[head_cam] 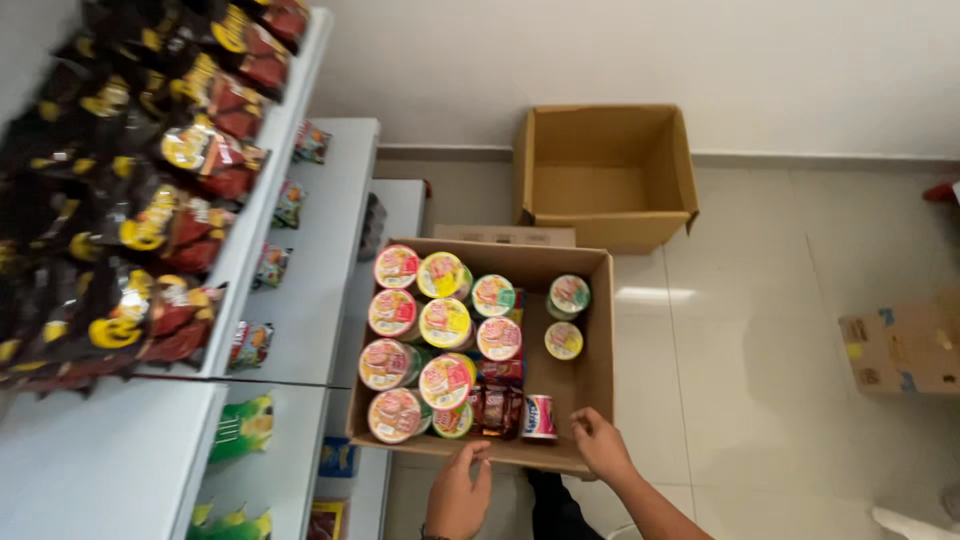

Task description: The person takes noodle cups from a cardboard box on the floor and places them onto a white shelf, stacking some of the cups.

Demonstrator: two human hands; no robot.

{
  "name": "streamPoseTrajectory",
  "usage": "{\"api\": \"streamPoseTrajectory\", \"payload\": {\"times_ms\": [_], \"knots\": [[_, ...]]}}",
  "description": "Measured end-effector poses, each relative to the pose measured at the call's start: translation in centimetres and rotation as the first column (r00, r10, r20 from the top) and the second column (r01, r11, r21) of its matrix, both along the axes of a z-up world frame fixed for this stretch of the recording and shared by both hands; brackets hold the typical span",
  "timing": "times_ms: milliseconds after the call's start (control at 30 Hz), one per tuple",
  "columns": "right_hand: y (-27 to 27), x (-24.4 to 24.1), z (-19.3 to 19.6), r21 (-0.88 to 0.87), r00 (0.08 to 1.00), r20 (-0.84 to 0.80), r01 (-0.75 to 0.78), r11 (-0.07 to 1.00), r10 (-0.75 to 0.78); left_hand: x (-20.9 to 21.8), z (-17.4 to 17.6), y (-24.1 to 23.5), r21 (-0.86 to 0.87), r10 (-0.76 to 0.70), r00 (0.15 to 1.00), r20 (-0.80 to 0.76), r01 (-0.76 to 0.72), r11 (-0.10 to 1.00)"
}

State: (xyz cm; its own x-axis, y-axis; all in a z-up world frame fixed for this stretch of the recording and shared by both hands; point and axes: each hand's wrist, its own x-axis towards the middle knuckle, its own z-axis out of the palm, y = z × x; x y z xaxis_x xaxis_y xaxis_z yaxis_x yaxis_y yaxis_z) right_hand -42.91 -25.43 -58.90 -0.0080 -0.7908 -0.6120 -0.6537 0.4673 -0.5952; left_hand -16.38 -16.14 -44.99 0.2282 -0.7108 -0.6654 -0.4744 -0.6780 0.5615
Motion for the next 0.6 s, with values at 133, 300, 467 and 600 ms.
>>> {"api": "streamPoseTrajectory", "payload": {"times_ms": [133,300,467,600], "knots": [[-0.9,-1.6,-6.8,0.177,0.998,-0.034,-0.053,0.983,0.060,-1.0,-3.9,-4.4,0.156,-0.192,0.980,-0.044,0.196,0.968],[-1.0,0.4,-13.0,0.230,0.998,0.041,-0.048,0.972,0.040,-1.7,-16.4,-4.6,0.002,-0.359,0.927,0.109,0.361,0.933],[-1.5,1.6,-22.3,0.196,0.994,-0.007,-0.101,0.975,0.105,-1.5,-19.7,-7.8,0.332,-0.429,0.902,-0.056,0.422,0.844],[-4.0,3.6,-23.0,0.359,0.954,-0.136,-0.203,0.911,0.266,-1.3,-21.1,-9.2,0.411,-0.480,0.877,-0.041,0.452,0.792]]}}
